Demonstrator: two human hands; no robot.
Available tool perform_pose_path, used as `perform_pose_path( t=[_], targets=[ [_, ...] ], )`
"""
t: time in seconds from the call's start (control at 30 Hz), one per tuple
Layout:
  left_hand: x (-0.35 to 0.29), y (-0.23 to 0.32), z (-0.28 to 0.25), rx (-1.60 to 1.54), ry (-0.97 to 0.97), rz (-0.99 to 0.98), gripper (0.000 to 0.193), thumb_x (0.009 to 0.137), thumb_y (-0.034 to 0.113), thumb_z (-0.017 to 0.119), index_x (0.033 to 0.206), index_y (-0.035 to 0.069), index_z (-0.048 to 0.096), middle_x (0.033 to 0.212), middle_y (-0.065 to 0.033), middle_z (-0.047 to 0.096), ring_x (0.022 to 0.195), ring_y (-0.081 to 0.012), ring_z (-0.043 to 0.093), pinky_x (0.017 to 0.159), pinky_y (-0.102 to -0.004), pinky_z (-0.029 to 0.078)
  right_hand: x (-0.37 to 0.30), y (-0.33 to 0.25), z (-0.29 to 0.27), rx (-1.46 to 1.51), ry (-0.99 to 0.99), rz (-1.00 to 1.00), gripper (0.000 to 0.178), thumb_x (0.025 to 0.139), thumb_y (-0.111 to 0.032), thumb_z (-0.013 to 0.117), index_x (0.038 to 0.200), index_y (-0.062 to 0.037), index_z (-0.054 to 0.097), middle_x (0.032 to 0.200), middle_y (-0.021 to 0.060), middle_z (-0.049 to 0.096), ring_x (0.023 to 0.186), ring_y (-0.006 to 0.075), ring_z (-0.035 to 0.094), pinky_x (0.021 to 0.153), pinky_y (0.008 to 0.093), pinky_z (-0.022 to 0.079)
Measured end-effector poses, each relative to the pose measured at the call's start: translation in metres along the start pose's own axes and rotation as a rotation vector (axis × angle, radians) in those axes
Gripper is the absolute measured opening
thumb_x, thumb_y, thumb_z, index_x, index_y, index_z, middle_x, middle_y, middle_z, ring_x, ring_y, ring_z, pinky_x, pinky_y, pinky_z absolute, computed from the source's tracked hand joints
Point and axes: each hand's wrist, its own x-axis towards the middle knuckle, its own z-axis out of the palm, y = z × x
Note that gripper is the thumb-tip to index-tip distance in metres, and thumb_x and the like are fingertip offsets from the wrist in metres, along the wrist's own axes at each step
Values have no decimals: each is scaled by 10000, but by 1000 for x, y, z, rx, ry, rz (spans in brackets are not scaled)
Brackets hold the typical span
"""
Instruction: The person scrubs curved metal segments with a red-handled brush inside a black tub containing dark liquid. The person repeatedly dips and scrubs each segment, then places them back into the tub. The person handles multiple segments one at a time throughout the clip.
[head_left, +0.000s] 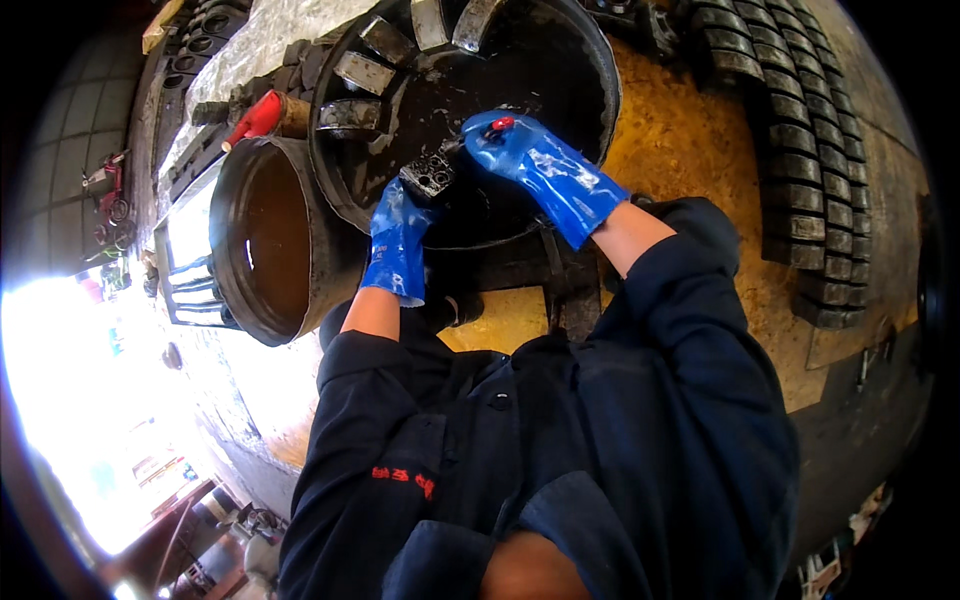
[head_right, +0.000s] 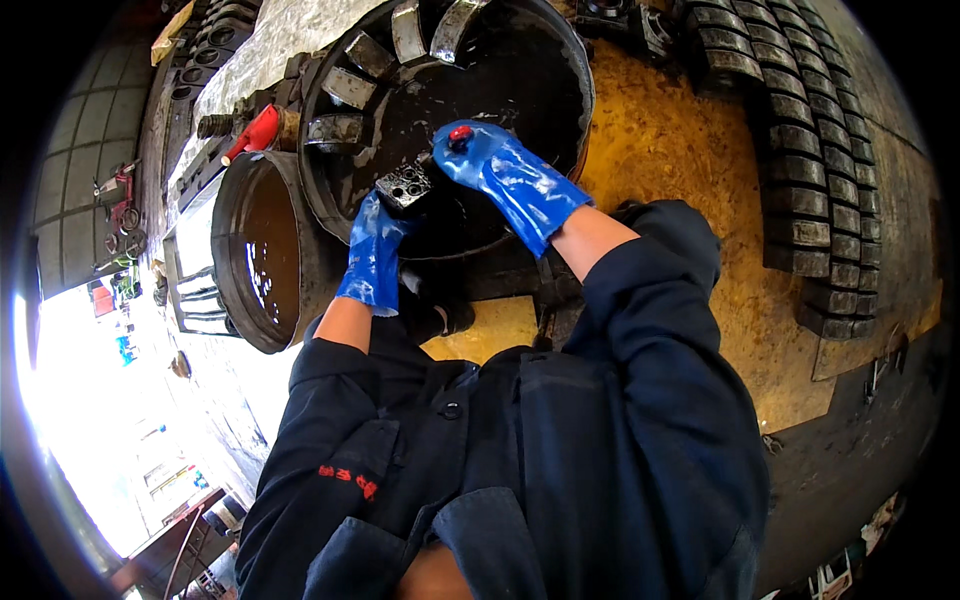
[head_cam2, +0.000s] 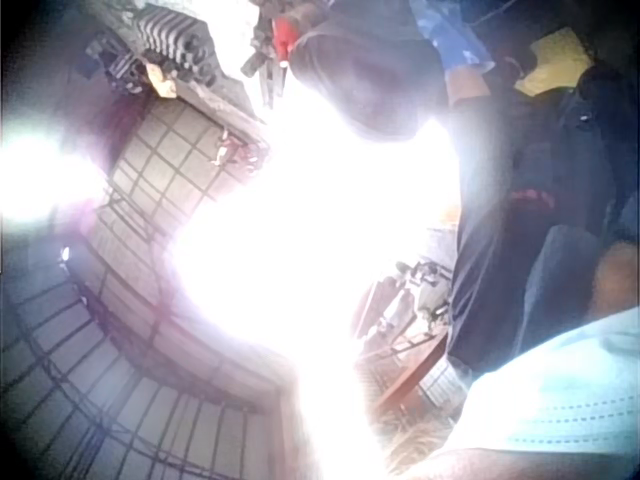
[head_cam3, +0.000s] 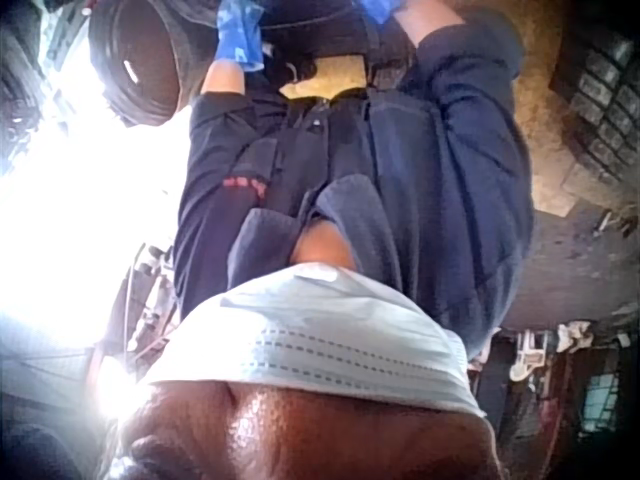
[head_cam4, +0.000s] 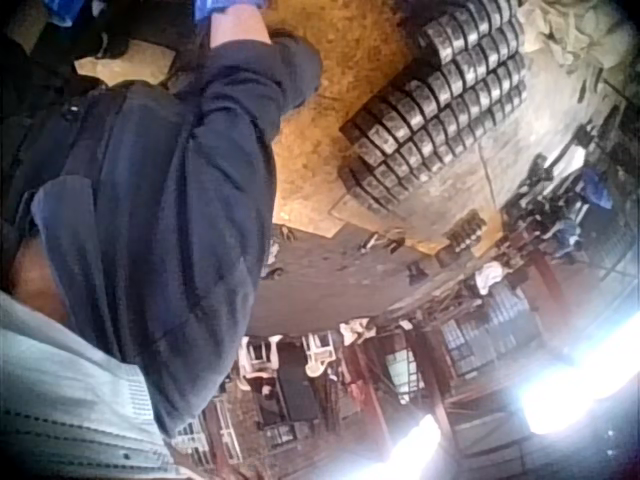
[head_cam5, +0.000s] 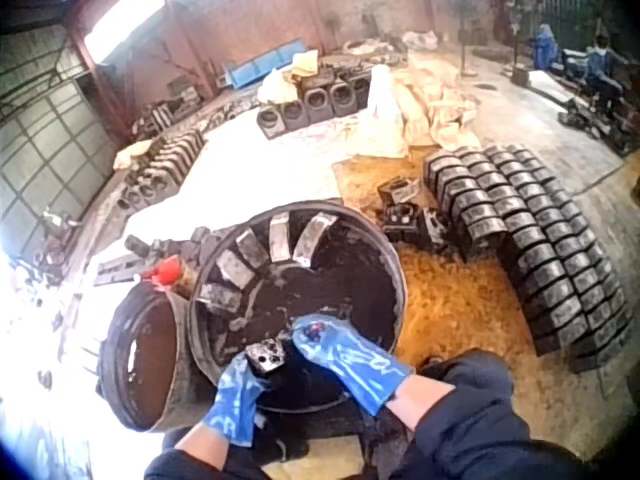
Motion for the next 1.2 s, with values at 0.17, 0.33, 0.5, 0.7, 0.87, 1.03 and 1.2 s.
perform_pose_path(
  t=[0.17,0.33,0.5,0.7,0.87,1.03,1.2],
  targets=[
    [0,-6,-2,-39,0,1,742,752,277,930,1399,71,632,1359,-141,705,1276,-321,654,1099,-386,511,18,7,-8,-175,12,35,307,990,-267,589,1145,-43,731,1158,133,756,1081,212,706,943,309,578],
    [1,-14,3,12,18,-11,789,745,277,941,1428,71,607,1369,-152,697,1290,-318,647,1108,-392,503,20,8,-6,-286,36,84,338,964,-359,614,1157,-109,735,1201,141,750,1108,279,714,919,401,591],
    [-2,-1,-2,54,44,-97,853,698,165,950,1455,42,576,1380,-119,696,1280,-260,653,1107,-359,503,34,49,-7,-323,411,219,423,911,-474,663,1182,-167,765,1234,125,751,1154,343,709,1018,433,567],
    [-11,14,-5,114,71,-165,874,694,200,957,1463,48,570,1401,-129,682,1302,-279,638,1121,-364,491,22,7,-9,-331,253,402,326,1013,-300,548,1098,-65,757,1142,166,766,1042,295,737,946,404,571],
    [-9,13,-6,151,49,-153,840,713,367,953,1437,117,609,1391,-140,685,1303,-319,637,1108,-401,503,4,-46,-10,-135,-35,-20,297,938,-375,620,1000,-108,731,966,109,767,923,253,716,861,363,564],
    [1,9,3,145,72,-111,820,734,450,924,1438,165,615,1399,-156,676,1318,-369,619,1104,-432,507,19,-3,0,-177,10,-51,306,943,-393,634,975,-103,727,932,85,765,846,248,707,840,377,571],
    [-10,3,-1,219,63,-145,791,759,448,908,1434,156,616,1401,-163,673,1318,-376,615,1099,-441,505,-16,-82,-12,-184,-153,59,325,950,-414,611,1020,-123,740,951,131,766,941,286,732,860,394,568]
  ],
)
